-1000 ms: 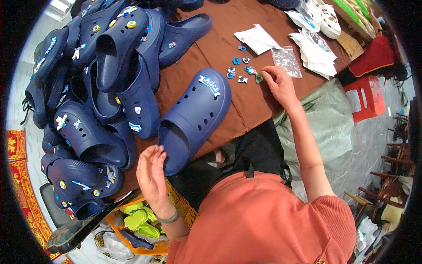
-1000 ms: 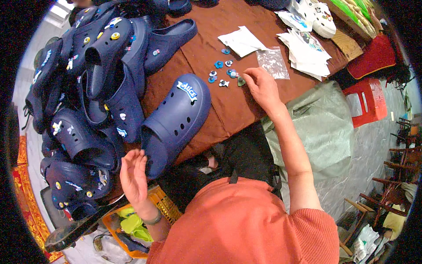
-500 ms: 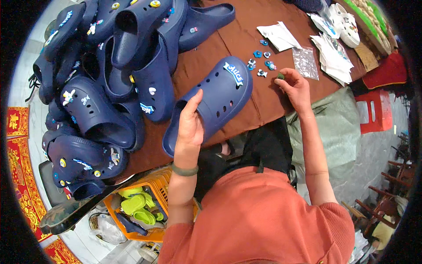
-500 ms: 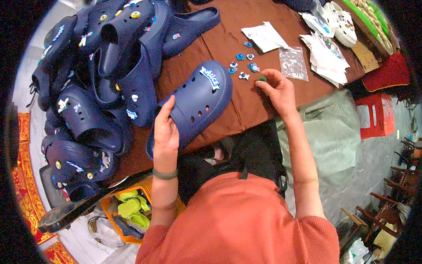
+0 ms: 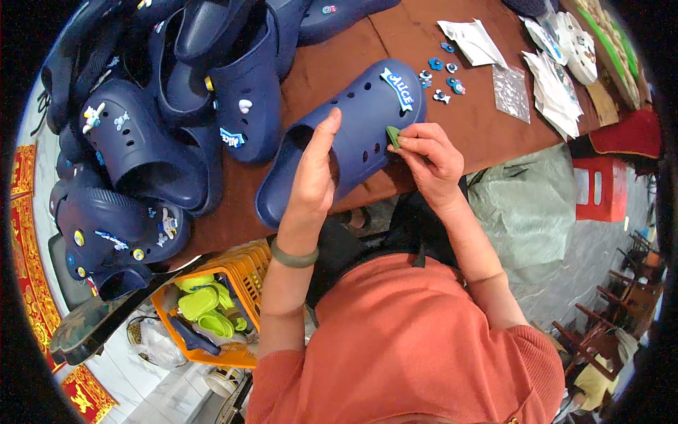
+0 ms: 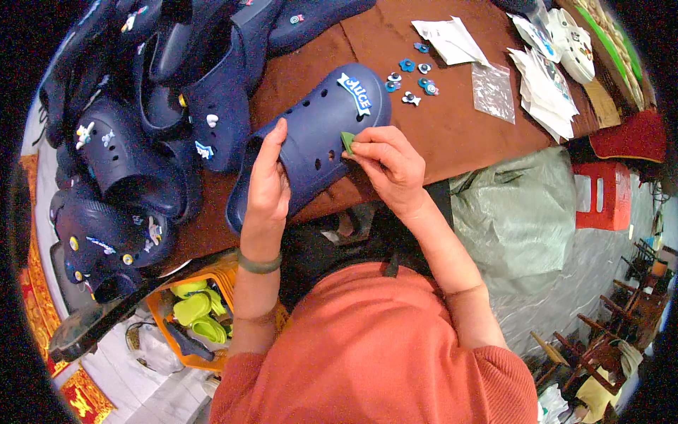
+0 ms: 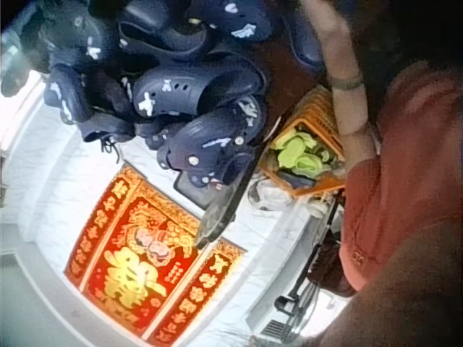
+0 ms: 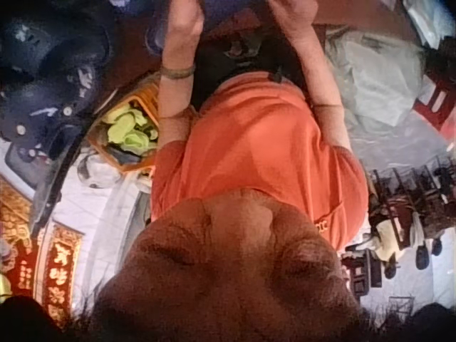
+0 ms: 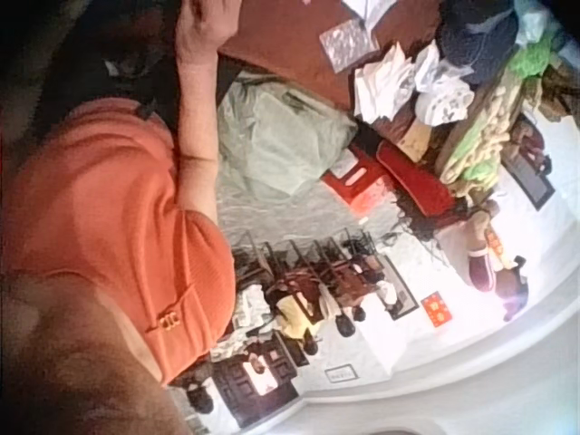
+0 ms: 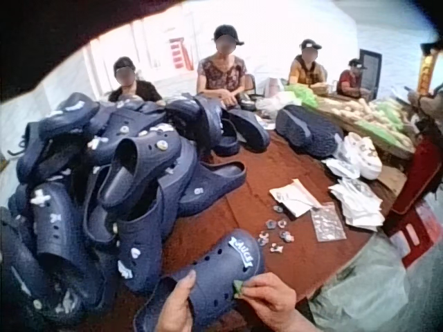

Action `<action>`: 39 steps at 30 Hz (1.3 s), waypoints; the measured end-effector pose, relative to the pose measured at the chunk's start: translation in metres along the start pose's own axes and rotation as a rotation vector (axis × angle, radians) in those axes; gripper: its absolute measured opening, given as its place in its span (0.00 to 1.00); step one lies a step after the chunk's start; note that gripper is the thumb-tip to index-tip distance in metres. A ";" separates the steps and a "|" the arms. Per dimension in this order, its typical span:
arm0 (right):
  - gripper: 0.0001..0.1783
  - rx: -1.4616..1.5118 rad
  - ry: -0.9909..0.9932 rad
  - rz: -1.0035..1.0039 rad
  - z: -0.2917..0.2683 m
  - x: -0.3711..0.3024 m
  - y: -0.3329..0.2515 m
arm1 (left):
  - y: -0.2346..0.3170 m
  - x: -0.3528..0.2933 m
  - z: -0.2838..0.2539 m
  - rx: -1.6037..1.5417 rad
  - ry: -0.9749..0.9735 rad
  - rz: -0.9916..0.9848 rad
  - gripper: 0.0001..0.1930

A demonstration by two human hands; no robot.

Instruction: Decorating blue clogs by inserting small plastic charms into the holes on the shoe uppers.

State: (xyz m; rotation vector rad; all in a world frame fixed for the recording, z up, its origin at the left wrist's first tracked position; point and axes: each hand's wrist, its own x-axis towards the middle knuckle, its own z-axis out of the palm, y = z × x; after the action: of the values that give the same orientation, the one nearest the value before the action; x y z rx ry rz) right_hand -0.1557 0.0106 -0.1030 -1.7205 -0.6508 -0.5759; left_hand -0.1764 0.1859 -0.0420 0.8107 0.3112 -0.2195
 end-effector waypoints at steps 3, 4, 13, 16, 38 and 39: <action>0.14 -0.059 -0.003 -0.119 0.002 0.001 -0.001 | -0.001 0.000 -0.003 0.004 -0.015 0.004 0.23; 0.14 -0.060 -0.009 -0.119 0.003 0.001 -0.001 | 0.000 -0.001 -0.003 0.016 -0.028 0.008 0.23; 0.15 -0.237 0.005 -0.201 0.006 -0.002 -0.007 | -0.003 0.001 -0.005 0.046 -0.039 0.057 0.23; 0.13 -0.430 -0.024 -0.233 0.007 -0.005 -0.011 | -0.006 0.002 -0.006 0.051 -0.021 0.062 0.22; 0.19 -0.786 -0.249 -0.207 0.014 -0.014 -0.042 | -0.006 -0.006 0.005 0.277 0.172 0.115 0.22; 0.20 -0.794 -0.265 -0.220 0.014 -0.015 -0.041 | -0.007 -0.006 0.004 0.279 0.172 0.116 0.22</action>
State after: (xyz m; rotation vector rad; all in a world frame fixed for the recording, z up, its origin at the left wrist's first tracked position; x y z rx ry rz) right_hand -0.1945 0.0307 -0.0876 -2.5149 -0.8750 -0.8401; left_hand -0.1831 0.1786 -0.0419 1.1230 0.3991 -0.0847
